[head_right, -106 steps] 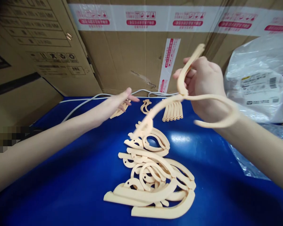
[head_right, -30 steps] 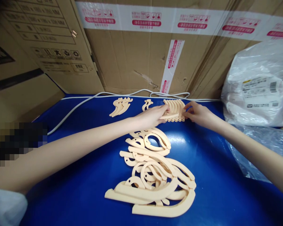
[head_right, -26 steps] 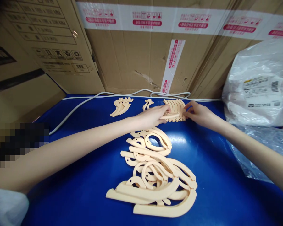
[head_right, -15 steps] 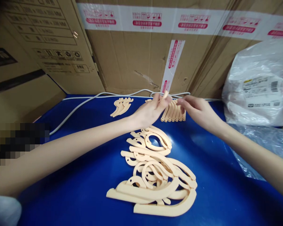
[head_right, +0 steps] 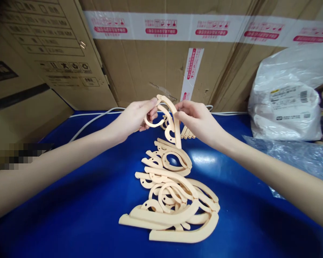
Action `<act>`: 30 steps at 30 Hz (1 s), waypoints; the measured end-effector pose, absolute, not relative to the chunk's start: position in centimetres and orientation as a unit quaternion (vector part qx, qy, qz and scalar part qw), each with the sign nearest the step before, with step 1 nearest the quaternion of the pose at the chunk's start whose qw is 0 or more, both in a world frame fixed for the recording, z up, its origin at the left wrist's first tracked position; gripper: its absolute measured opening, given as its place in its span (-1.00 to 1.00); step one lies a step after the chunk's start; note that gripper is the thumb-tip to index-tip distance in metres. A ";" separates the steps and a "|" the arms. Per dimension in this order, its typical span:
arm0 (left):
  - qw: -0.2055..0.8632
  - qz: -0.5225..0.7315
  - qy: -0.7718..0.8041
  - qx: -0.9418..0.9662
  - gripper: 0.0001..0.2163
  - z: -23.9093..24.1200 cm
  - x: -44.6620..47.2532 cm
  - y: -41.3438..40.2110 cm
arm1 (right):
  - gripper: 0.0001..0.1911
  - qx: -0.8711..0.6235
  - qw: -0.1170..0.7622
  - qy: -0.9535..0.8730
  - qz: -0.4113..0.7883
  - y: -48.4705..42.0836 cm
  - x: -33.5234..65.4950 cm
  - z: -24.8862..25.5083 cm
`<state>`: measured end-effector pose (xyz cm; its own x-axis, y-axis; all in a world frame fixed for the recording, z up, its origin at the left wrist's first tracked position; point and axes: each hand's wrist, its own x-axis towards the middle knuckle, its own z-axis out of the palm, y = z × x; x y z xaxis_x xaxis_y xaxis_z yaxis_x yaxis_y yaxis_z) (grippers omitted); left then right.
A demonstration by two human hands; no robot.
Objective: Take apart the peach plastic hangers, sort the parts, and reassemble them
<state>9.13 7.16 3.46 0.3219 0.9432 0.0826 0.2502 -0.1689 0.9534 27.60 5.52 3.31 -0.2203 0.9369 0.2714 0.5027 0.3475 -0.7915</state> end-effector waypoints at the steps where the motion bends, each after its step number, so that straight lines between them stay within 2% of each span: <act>1: 0.458 0.369 0.442 0.677 -0.58 3.7 8.9 7.2 | -0.91 -0.491 0.374 -0.738 0.272 5.7 27.7 3.3; 6: 0.406 0.347 0.424 0.731 -0.58 4.3 8.0 7.2 | -0.73 -0.472 0.324 -0.811 0.121 6.3 28.2 3.6; 9: 0.263 0.335 0.416 0.803 -0.59 4.2 7.2 7.0 | -0.65 -0.464 0.274 -0.842 -0.038 6.3 29.0 4.1; 11: 0.161 0.296 0.418 0.843 -0.61 4.0 6.8 6.6 | -0.65 -0.457 0.241 -0.853 -0.079 6.4 29.4 4.1; 13: 0.083 0.256 0.434 0.860 -0.64 3.6 6.9 6.2 | -0.71 -0.469 0.234 -0.851 -0.024 6.6 29.6 3.9; 15: 0.024 0.231 0.464 0.855 -0.64 3.2 7.3 5.9 | -0.74 -0.478 0.242 -0.840 0.085 6.9 29.6 3.6; 18: -0.015 0.214 0.503 0.837 -0.63 2.6 8.0 6.1 | -0.67 -0.465 0.254 -0.819 0.217 7.5 29.7 3.3; 20: 0.033 0.227 0.524 0.820 -0.63 2.2 8.3 7.1 | -0.64 -0.460 0.273 -0.799 0.274 7.8 30.1 3.3; 22: 0.138 0.234 0.543 0.794 -0.61 1.6 8.5 8.7 | -0.67 -0.463 0.316 -0.750 0.351 8.0 30.6 3.4; 25: 0.229 0.180 0.551 0.782 -0.64 0.2 8.7 11.6 | -0.75 -0.461 0.371 -0.666 0.455 7.8 31.0 3.5; 30: 0.238 0.172 0.565 0.771 -0.77 -1.1 8.8 14.1 | -0.79 -0.453 0.392 -0.670 0.438 7.0 31.2 3.2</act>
<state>8.80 14.15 -1.15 0.3022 0.9532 -0.0024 0.7894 -0.2488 0.5613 31.18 6.99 3.16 -0.2820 0.9509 0.1277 0.2646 0.2050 -0.9423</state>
